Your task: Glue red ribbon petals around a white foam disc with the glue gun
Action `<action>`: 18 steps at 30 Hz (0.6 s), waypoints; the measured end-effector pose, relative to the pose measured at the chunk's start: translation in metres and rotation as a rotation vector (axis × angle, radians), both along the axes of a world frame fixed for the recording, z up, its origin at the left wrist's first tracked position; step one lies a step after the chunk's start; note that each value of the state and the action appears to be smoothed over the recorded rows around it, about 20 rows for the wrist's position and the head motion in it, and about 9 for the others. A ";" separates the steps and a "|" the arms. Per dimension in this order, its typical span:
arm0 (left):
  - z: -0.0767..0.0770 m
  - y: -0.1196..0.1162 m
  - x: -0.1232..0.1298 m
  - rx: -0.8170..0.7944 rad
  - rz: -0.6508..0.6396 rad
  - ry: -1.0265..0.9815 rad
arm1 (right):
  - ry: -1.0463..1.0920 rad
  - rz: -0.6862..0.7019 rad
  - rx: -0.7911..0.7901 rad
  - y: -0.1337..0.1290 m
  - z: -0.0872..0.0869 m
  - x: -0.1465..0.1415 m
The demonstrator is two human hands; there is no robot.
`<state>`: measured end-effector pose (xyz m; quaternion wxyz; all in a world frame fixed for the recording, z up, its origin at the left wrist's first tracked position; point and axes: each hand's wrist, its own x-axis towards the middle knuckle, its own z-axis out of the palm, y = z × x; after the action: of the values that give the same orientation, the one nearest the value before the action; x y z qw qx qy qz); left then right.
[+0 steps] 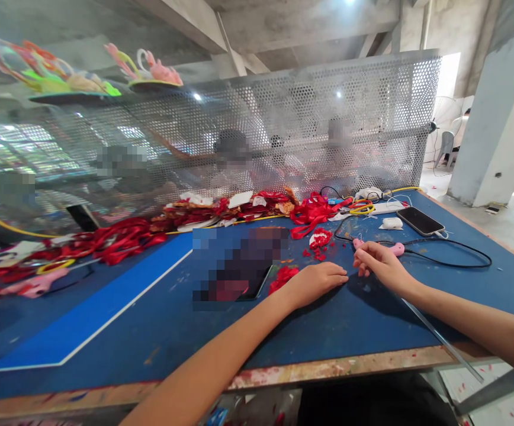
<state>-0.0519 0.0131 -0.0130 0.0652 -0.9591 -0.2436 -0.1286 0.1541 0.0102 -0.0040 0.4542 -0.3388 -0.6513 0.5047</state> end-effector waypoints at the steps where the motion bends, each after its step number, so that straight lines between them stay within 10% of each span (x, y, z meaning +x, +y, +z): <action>1: 0.002 -0.001 -0.001 0.019 -0.005 0.012 | 0.001 0.000 -0.003 0.000 0.000 0.000; 9: 0.003 0.004 -0.007 0.131 -0.055 -0.061 | 0.004 0.002 0.002 0.000 -0.001 0.000; 18: -0.004 0.044 -0.038 0.203 0.341 -0.209 | -0.030 0.006 0.029 -0.003 0.003 0.000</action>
<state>-0.0897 0.0567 -0.0175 0.1565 -0.8740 -0.3934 -0.2384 0.1544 0.0075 -0.0012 0.4475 -0.3378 -0.6663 0.4916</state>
